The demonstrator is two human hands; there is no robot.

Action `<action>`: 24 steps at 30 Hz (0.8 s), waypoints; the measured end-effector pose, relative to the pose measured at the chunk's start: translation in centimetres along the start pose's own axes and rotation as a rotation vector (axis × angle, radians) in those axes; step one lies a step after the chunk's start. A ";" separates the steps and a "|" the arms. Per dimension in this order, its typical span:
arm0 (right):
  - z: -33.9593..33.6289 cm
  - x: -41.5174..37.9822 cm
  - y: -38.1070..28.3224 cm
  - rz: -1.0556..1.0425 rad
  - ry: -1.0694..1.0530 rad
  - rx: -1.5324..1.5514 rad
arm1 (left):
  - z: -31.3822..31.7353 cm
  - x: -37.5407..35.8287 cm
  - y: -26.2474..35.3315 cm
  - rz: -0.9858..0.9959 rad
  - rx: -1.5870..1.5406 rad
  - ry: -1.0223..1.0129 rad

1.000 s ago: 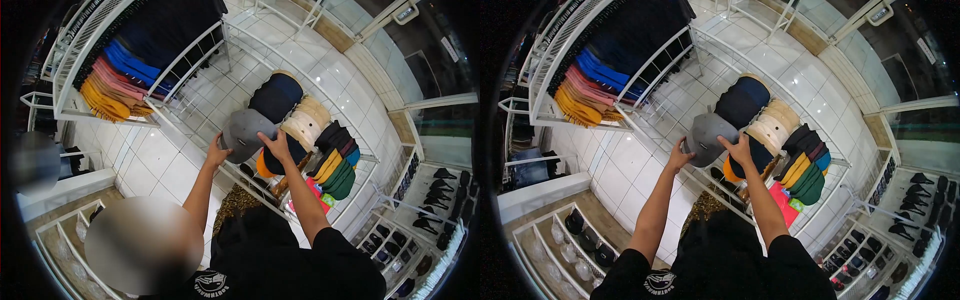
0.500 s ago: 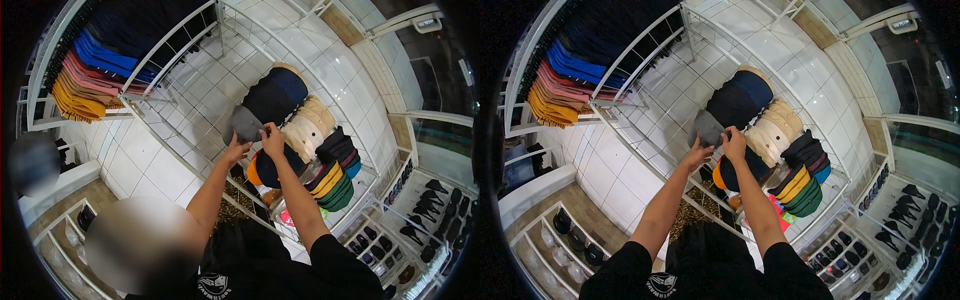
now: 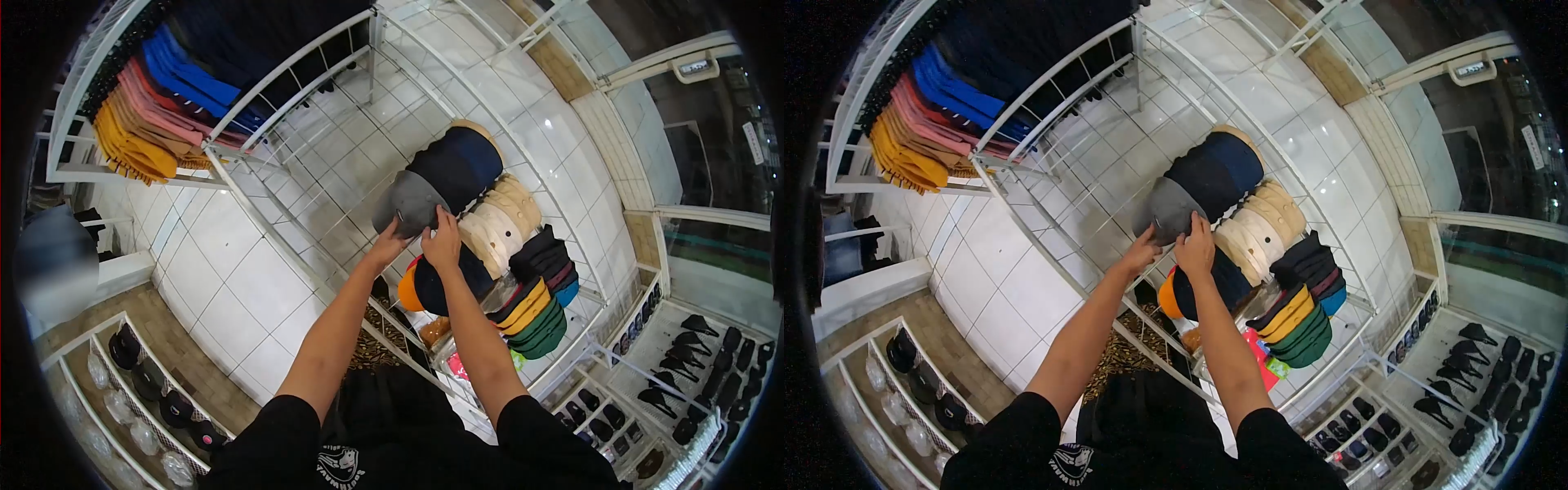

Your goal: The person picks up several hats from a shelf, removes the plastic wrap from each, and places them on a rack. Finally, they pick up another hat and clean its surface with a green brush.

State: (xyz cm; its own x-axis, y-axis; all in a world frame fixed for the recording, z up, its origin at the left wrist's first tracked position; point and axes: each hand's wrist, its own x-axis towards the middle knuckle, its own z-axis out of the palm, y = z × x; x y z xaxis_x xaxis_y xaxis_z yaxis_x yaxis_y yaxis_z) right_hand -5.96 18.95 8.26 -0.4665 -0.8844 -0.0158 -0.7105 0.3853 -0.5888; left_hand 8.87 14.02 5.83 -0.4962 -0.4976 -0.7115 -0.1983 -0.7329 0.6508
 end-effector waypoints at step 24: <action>9.1 -49.3 -38.2 -0.724 -1.334 0.227 | -18.0 -57.2 -39.2 0.322 -0.682 1.311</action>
State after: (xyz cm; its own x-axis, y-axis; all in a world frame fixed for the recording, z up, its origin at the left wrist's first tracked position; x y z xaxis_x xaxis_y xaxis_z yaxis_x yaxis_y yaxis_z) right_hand 48.99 45.46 24.19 0.8186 -0.4908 -0.2984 -0.4194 -0.1558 -0.8943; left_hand 60.24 62.86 16.29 0.7151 -0.4536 -0.5319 0.3699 -0.4001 0.8385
